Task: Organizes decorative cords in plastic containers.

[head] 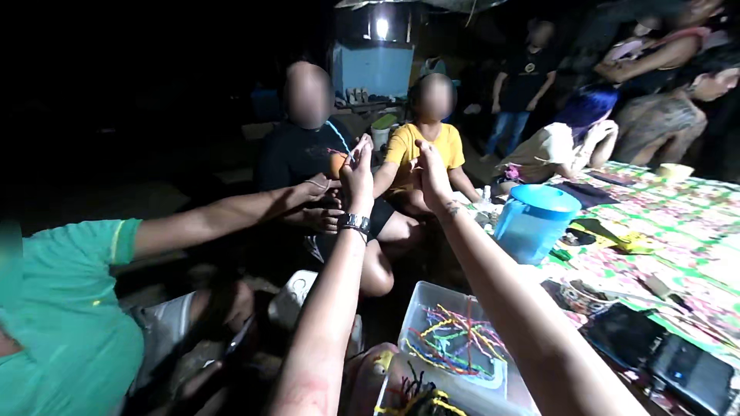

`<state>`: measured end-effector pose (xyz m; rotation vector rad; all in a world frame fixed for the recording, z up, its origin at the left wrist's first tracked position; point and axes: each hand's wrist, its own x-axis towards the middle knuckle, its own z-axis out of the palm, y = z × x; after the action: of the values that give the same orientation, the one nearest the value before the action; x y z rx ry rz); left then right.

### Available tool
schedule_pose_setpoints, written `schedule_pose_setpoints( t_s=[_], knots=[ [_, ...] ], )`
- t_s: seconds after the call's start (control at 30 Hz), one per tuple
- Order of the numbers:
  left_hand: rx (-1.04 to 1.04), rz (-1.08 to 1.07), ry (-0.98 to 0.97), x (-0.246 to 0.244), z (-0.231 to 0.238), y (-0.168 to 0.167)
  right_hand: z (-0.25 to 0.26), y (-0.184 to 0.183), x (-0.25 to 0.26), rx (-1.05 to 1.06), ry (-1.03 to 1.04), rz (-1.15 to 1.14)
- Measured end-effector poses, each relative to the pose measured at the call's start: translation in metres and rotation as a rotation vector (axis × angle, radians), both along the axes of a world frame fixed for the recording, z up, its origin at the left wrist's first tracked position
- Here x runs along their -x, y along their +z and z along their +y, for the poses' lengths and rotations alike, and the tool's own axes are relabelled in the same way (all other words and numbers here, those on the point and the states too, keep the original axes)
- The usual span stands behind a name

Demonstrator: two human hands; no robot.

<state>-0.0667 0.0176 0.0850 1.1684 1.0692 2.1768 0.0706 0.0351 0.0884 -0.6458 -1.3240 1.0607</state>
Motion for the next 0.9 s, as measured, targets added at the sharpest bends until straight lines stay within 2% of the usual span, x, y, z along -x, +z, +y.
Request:
schedule_pose_setpoints(
  t_s=[0.17, 0.4, 0.57, 0.7, 0.8, 0.87, 0.9],
  knots=[
    [0.098, -0.012, -0.126, -0.054, 0.006, 0.004, -0.006, 0.001, -0.049, 0.014, -0.125, -0.092],
    [0.07, -0.054, -0.223, -0.112, 0.027, -0.001, -0.004, -0.004, -0.116, -0.029, -0.235, -0.076],
    [0.101, 0.083, -0.328, -0.139, 0.007, -0.027, -0.019, -0.015, -0.142, -0.031, -0.293, -0.036],
    [0.131, 0.275, -0.418, -0.139, 0.004, -0.086, -0.052, -0.064, -0.147, 0.021, -0.261, -0.381],
    [0.273, 0.44, -0.472, -0.133, 0.001, -0.129, -0.07, -0.116, -0.156, 0.071, -0.231, -0.898],
    [0.415, 0.625, -0.485, -0.128, -0.004, -0.167, -0.078, -0.154, -0.159, 0.076, -0.284, -1.264],
    [0.508, 0.739, -0.504, -0.124, -0.008, -0.181, -0.082, -0.168, -0.158, 0.148, -0.282, -1.394]
  ],
)
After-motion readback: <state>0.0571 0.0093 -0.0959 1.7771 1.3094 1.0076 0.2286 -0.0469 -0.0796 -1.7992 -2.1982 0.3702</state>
